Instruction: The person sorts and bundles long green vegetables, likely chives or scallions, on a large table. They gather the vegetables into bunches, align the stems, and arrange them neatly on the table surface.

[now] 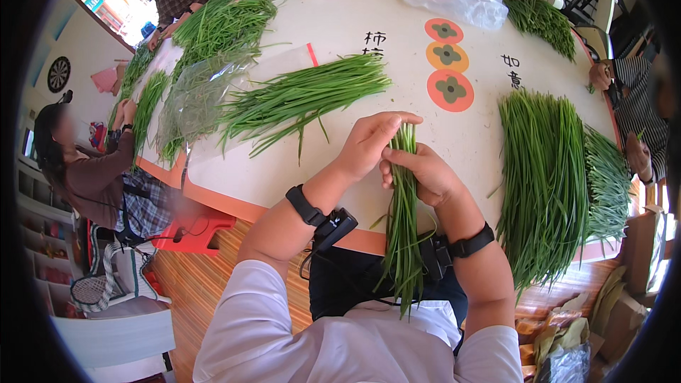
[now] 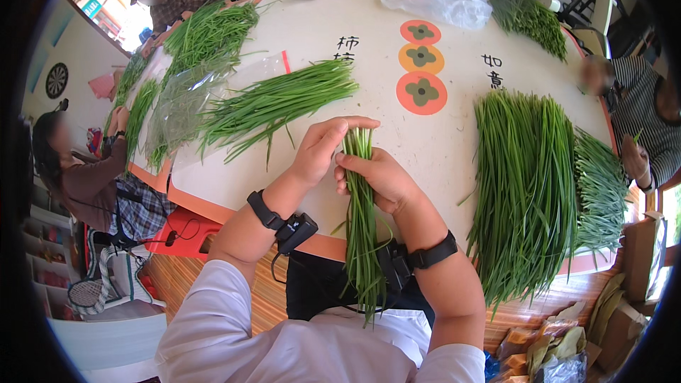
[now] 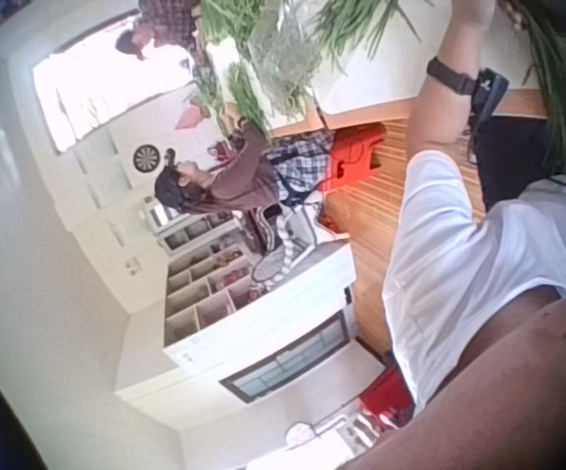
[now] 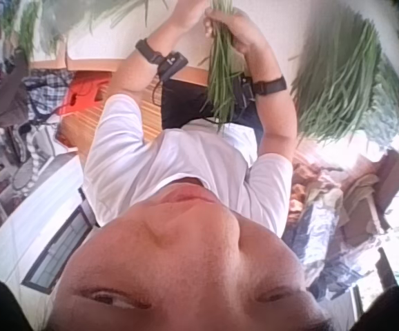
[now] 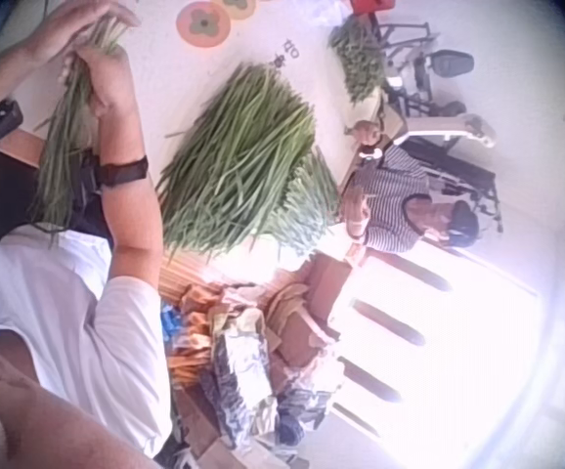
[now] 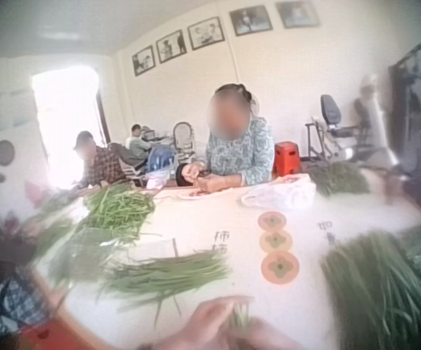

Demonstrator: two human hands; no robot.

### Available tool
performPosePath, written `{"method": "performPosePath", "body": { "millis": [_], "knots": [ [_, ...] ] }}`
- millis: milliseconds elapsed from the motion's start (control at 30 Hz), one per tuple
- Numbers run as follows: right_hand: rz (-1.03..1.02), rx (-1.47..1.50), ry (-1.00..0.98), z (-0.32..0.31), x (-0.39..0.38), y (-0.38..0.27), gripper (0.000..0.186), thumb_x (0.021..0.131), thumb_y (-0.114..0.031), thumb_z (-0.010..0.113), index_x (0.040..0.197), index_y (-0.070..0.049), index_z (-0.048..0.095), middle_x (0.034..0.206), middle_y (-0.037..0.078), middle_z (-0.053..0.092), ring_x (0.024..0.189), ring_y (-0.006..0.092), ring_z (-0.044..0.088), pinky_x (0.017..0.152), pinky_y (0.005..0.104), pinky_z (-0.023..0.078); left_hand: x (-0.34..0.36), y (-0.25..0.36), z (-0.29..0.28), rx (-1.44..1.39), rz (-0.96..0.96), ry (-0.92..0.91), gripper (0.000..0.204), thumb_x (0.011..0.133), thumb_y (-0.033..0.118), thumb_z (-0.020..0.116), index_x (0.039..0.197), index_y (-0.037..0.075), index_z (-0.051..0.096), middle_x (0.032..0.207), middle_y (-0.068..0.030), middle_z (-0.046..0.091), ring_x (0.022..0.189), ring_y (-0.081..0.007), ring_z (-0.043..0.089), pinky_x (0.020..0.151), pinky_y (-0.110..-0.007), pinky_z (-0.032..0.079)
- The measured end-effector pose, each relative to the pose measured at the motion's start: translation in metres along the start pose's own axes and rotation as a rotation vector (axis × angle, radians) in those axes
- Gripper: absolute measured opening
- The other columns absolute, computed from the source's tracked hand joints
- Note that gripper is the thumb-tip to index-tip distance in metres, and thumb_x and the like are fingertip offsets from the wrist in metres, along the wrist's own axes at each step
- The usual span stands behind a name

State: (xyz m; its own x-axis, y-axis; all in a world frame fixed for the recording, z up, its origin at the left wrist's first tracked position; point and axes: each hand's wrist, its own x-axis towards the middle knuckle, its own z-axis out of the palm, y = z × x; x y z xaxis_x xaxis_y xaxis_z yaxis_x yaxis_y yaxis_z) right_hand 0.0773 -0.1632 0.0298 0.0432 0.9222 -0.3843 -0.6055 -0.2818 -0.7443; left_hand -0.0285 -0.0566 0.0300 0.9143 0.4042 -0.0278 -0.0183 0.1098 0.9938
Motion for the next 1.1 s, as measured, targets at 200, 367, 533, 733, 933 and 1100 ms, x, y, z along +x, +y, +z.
{"method": "performPosePath", "body": {
  "millis": [200, 367, 533, 733, 933, 1100],
  "knots": [
    [-0.069, 0.238, 0.035, -0.01, 0.004, -0.006, 0.015, 0.086, -0.015, 0.055, 0.075, -0.007, 0.047, 0.057, -0.004, 0.037, 0.046, 0.0066, 0.031, 0.044, 0.0216, 0.031, 0.029, -0.016, -0.01, 0.475, 0.483, 0.401, 0.023, 0.084, 0.023, 0.056, 0.09, 0.001, 0.062, 0.081, -0.0032, 0.058, 0.081, -0.0193, 0.054, 0.073, -0.034, 0.042],
    [-0.136, 0.415, 0.138, -0.031, 0.013, -0.009, 0.024, 0.084, -0.015, 0.056, 0.068, -0.012, 0.039, 0.053, -0.006, 0.03, 0.043, 0.0044, 0.025, 0.038, 0.0201, 0.022, 0.051, -0.021, -0.05, 1.336, 0.533, 0.596, 0.014, 0.064, 0.013, 0.071, 0.076, 0.01, 0.064, 0.083, -0.0042, 0.056, 0.087, -0.0247, 0.049, 0.079, -0.037, 0.035],
    [-0.145, 0.43, 0.154, -0.036, 0.017, -0.009, 0.022, 0.084, -0.015, 0.057, 0.07, -0.011, 0.041, 0.053, -0.006, 0.031, 0.042, 0.0041, 0.026, 0.038, 0.0197, 0.022, 0.059, -0.025, -0.055, 1.48, 0.38, 0.577, 0.019, 0.062, 0.015, 0.072, 0.079, 0.011, 0.063, 0.085, -0.0021, 0.053, 0.091, -0.0219, 0.045, 0.078, -0.037, 0.032],
    [-0.136, 0.383, 0.151, -0.035, 0.018, -0.007, 0.019, 0.083, -0.015, 0.057, 0.072, -0.009, 0.043, 0.054, -0.005, 0.032, 0.043, 0.0047, 0.027, 0.039, 0.0205, 0.023, 0.063, -0.029, -0.058, 1.478, 0.42, 0.654, 0.019, 0.064, 0.014, 0.07, 0.081, 0.012, 0.062, 0.086, -0.0015, 0.053, 0.091, -0.0221, 0.045, 0.078, -0.037, 0.032],
    [-0.149, 0.337, 0.164, -0.033, 0.019, -0.006, 0.02, 0.083, -0.014, 0.057, 0.071, -0.009, 0.043, 0.056, -0.004, 0.035, 0.045, 0.0056, 0.029, 0.041, 0.0214, 0.025, 0.061, -0.029, -0.06, 1.44, 0.534, 0.657, 0.016, 0.067, 0.007, 0.067, 0.082, 0.009, 0.06, 0.084, -0.0024, 0.053, 0.091, -0.0229, 0.045, 0.077, -0.039, 0.032],
    [-0.152, 0.295, 0.177, -0.031, 0.017, -0.007, 0.021, 0.082, -0.015, 0.058, 0.07, -0.01, 0.042, 0.057, -0.003, 0.035, 0.047, 0.0062, 0.031, 0.043, 0.0216, 0.028, 0.061, -0.026, -0.058, 1.381, 0.682, 0.681, 0.014, 0.072, 0.006, 0.062, 0.084, 0.009, 0.058, 0.087, -0.0034, 0.057, 0.094, -0.0231, 0.049, 0.082, -0.038, 0.032]
  ]
}}
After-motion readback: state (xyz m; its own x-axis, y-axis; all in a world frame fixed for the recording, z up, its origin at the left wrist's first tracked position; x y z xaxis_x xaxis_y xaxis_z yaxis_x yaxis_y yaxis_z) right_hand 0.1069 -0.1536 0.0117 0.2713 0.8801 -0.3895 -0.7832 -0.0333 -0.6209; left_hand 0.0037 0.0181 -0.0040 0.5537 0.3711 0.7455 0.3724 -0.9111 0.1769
